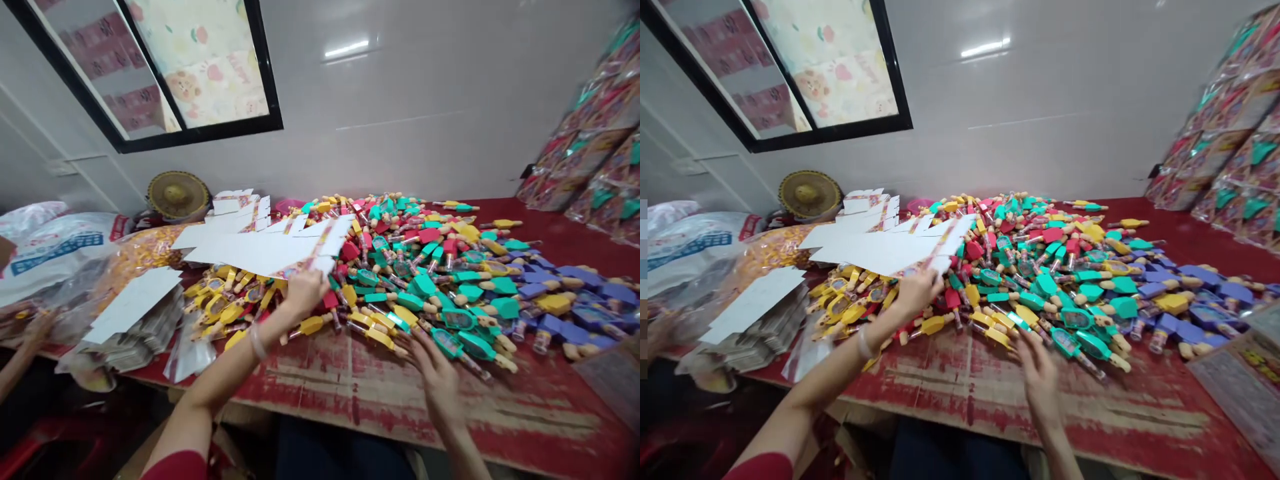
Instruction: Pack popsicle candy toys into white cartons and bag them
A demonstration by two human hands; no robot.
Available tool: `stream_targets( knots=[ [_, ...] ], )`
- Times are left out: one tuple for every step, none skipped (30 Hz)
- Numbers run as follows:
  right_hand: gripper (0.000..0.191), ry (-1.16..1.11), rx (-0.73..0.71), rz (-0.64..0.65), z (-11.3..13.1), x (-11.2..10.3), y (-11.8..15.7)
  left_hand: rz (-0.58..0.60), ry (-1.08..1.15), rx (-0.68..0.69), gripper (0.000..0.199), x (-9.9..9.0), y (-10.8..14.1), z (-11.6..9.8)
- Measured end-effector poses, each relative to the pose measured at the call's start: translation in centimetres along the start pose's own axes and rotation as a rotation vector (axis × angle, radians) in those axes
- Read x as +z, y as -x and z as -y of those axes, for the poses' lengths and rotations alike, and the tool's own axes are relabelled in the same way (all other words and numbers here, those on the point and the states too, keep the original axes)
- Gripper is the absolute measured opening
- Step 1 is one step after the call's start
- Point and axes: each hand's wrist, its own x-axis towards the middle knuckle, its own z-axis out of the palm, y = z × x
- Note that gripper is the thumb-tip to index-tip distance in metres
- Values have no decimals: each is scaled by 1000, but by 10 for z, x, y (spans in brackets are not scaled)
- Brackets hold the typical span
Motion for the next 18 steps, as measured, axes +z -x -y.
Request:
stream_targets(
  knots=[
    [63, -127, 69, 131, -2, 23, -2, -58, 44, 149, 32, 8, 36, -15],
    [62, -234, 121, 235, -4, 43, -3, -135, 111, 304, 30, 15, 70, -28],
    [60, -304, 148, 271, -6, 60, -4, -204, 174, 432, 28, 22, 99, -39],
    [58, -346, 145, 268, -8, 72, -4, -261, 221, 513, 28, 28, 122, -45],
    [55, -352, 119, 232, -8, 79, -3, -299, 270, 571, 29, 32, 138, -49],
    [53, -331, 72, 180, -7, 81, 0, -320, 313, 600, 32, 35, 145, -49],
    [50, -289, 9, 126, -5, 78, 4, -331, 346, 608, 37, 35, 146, -48],
    [48, -228, -69, 75, 0, 71, 9, -339, 373, 616, 42, 33, 141, -46],
    [46, -149, -165, 18, 8, 61, 15, -348, 396, 632, 48, 28, 131, -44],
    [42, -52, -277, -44, 17, 50, 21, -357, 412, 654, 54, 22, 120, -44],
    [38, 61, -405, -115, 28, 38, 27, -355, 425, 682, 59, 15, 107, -46],
    [33, 183, -543, -193, 40, 27, 33, -337, 442, 716, 63, 7, 96, -50],
    [28, 307, -682, -259, 51, 18, 37, -307, 467, 742, 67, -1, 88, -56],
    [24, 423, -813, -301, 63, 11, 41, -282, 494, 749, 70, -8, 82, -63],
    [21, 527, -928, -312, 73, 6, 44, -272, 513, 728, 72, -12, 79, -71],
    [21, 616, -1025, -289, 81, 3, 45, -282, 514, 689, 73, -15, 78, -78],
    [27, 685, -1103, -242, 88, 2, 46, -305, 490, 640, 73, -15, 80, -83],
    [35, 742, -1163, -171, 93, 2, 46, -328, 445, 592, 69, -14, 83, -85]
  ],
)
